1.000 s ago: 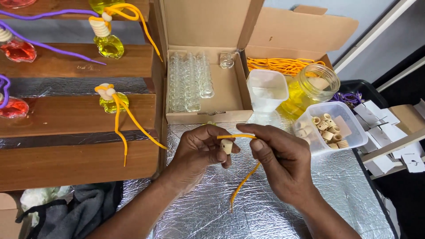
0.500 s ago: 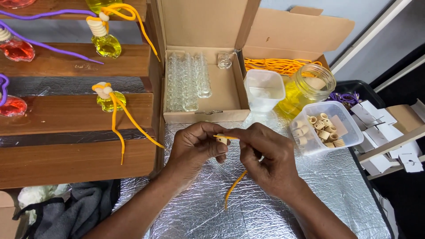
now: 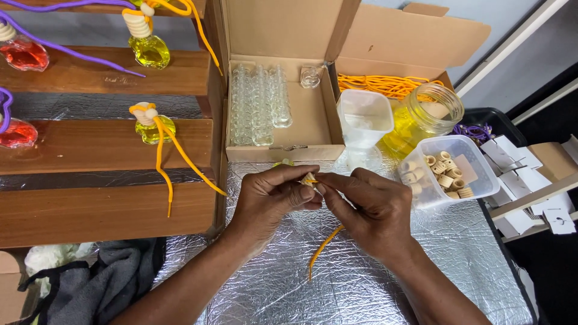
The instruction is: Assembling small perfume bottles by attaching cords and beads, then folding cardboard packaging boxes.
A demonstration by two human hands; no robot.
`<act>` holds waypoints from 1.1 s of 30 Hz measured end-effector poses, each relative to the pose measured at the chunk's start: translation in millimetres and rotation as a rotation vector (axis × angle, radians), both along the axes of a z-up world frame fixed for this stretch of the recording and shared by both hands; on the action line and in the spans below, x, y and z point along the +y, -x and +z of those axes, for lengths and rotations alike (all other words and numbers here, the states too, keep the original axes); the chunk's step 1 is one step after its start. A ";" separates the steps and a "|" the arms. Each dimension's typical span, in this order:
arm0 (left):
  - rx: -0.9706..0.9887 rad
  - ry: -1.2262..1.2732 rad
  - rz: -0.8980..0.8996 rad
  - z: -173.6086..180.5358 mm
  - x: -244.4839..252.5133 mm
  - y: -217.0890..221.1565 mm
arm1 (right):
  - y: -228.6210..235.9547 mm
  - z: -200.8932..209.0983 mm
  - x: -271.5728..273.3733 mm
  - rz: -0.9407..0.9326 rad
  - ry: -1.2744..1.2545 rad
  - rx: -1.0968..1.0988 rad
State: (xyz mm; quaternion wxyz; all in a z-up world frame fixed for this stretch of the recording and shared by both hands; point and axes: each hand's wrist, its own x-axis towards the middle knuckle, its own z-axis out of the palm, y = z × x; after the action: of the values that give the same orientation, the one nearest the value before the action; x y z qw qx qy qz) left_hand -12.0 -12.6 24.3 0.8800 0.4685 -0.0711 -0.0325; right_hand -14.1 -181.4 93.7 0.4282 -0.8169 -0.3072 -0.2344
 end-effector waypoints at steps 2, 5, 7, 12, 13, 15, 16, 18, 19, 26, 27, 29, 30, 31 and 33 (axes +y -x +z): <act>0.024 -0.002 -0.007 4.9 0.0 2.0 | -1.4 -2.7 -0.3 -0.015 0.013 -0.017; 0.049 0.008 0.000 8.7 -1.0 3.1 | -3.3 -7.7 -2.9 -0.056 0.053 -0.079; 0.052 0.017 0.013 8.5 -1.0 3.2 | -3.9 -10.0 -3.8 -0.082 0.079 -0.121; 0.043 0.030 0.051 7.7 -0.9 3.0 | -4.6 -9.5 -2.9 -0.072 0.068 -0.126; 0.043 0.031 0.052 6.7 -1.2 2.4 | -4.1 -9.7 -2.9 -0.071 0.068 -0.126; 0.035 0.044 0.060 4.8 -1.7 1.1 | -3.1 -10.2 -2.7 -0.062 0.032 -0.114; 0.035 0.044 0.061 3.8 -1.6 0.7 | -2.9 -10.0 -2.2 -0.061 0.032 -0.114; 0.036 0.051 0.066 1.9 -1.7 -0.4 | -2.4 -9.5 -1.4 -0.067 0.041 -0.115; 0.035 0.051 0.067 1.4 -1.8 -0.6 | -3.0 -9.0 -1.1 -0.067 0.041 -0.115; 0.044 0.066 0.071 -1.4 -2.1 -0.8 | -2.7 -8.2 -0.7 -0.065 0.043 -0.104; 0.045 0.067 0.069 -2.9 -2.0 -1.2 | -2.7 -7.6 -0.5 -0.059 0.042 -0.101; 0.045 0.070 0.064 -1.2 -2.4 0.1 | -1.3 -8.3 1.2 -0.060 0.043 -0.099; 0.043 0.072 0.060 -0.4 -2.6 0.6 | -0.8 -8.5 2.1 -0.061 0.043 -0.098; 0.044 0.073 0.061 0.5 -2.6 0.9 | -0.9 -8.2 2.1 -0.060 0.043 -0.097; 0.032 0.061 0.066 2.4 -2.4 1.4 | -1.1 -7.5 2.2 -0.059 0.052 -0.094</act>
State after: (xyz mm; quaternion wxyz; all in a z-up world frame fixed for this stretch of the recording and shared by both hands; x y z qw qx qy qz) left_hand -13.4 -15.0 26.7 0.8955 0.4430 -0.0426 -0.0087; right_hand -13.0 -179.2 86.2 0.3847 -0.8246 -0.3086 -0.2772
